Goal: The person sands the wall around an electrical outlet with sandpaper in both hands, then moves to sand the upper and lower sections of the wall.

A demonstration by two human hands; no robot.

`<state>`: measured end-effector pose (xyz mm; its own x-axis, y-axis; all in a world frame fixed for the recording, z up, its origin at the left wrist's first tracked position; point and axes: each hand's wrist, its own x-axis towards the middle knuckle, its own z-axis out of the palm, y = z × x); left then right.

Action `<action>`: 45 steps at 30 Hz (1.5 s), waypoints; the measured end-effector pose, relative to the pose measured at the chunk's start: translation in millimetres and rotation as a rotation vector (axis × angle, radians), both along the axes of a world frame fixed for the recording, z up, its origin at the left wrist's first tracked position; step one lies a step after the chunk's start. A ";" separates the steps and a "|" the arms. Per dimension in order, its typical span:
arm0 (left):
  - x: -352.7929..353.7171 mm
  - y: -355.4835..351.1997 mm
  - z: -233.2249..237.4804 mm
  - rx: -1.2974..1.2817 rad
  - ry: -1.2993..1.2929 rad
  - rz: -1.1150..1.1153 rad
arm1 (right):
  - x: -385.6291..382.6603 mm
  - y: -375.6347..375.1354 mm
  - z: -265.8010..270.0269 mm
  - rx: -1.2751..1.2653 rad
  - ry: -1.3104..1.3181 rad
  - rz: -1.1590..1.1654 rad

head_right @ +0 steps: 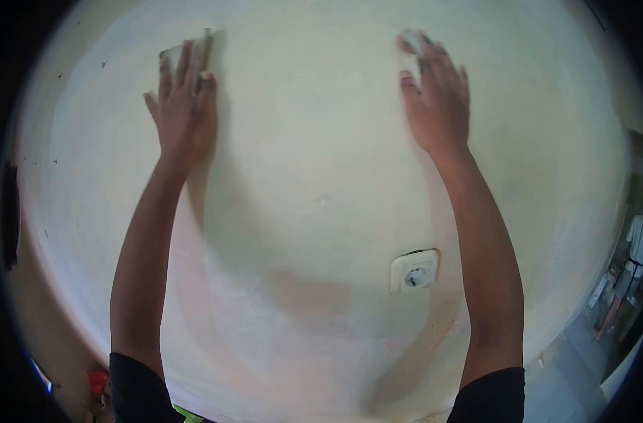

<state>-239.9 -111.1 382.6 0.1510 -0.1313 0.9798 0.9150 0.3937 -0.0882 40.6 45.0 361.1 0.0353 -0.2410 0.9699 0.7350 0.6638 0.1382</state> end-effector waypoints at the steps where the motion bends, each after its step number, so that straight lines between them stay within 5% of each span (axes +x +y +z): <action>1: 13.1 6.7 -6.0 -0.030 0.030 0.000 | 5.3 7.1 -6.4 -0.027 0.066 -0.042; 5: 44.2 24.7 -11.0 -0.074 0.085 0.023 | 6.2 -14.5 -62.4 -0.001 -0.405 -0.153; 8: 57.5 30.7 -2.4 -0.042 0.021 0.000 | 41.4 5.2 -52.3 0.031 -0.521 -0.162; 12: 86.0 45.4 -34.0 -0.084 0.031 0.029 | 84.5 49.4 -36.7 -0.038 0.033 0.011; 18: 86.4 30.4 -55.6 -0.242 0.097 0.062 | 87.1 19.0 -87.6 -0.005 -0.615 -0.031; 24: 89.9 44.3 -82.0 -0.136 -0.046 0.045 | 131.8 77.8 -69.3 -0.076 0.080 -0.088; 30: 141.3 49.0 -105.3 -0.371 0.044 0.081 | 129.9 41.2 -114.1 -0.096 -0.698 -0.014; 36: 150.9 57.2 -137.2 -0.363 -0.019 0.053 | 145.1 72.9 -133.7 -0.207 -0.083 -0.088; 40: 157.4 51.4 -190.2 -0.525 0.065 0.048 | 151.9 60.9 -188.2 -0.088 -0.713 -0.021; 43: 159.8 46.6 -178.8 -0.518 0.023 0.072 | 170.4 70.0 -174.9 -0.118 -0.754 -0.051; 45: 160.2 51.7 -187.8 -0.408 -0.100 0.014 | 168.2 76.2 -183.8 -0.207 -0.410 -0.072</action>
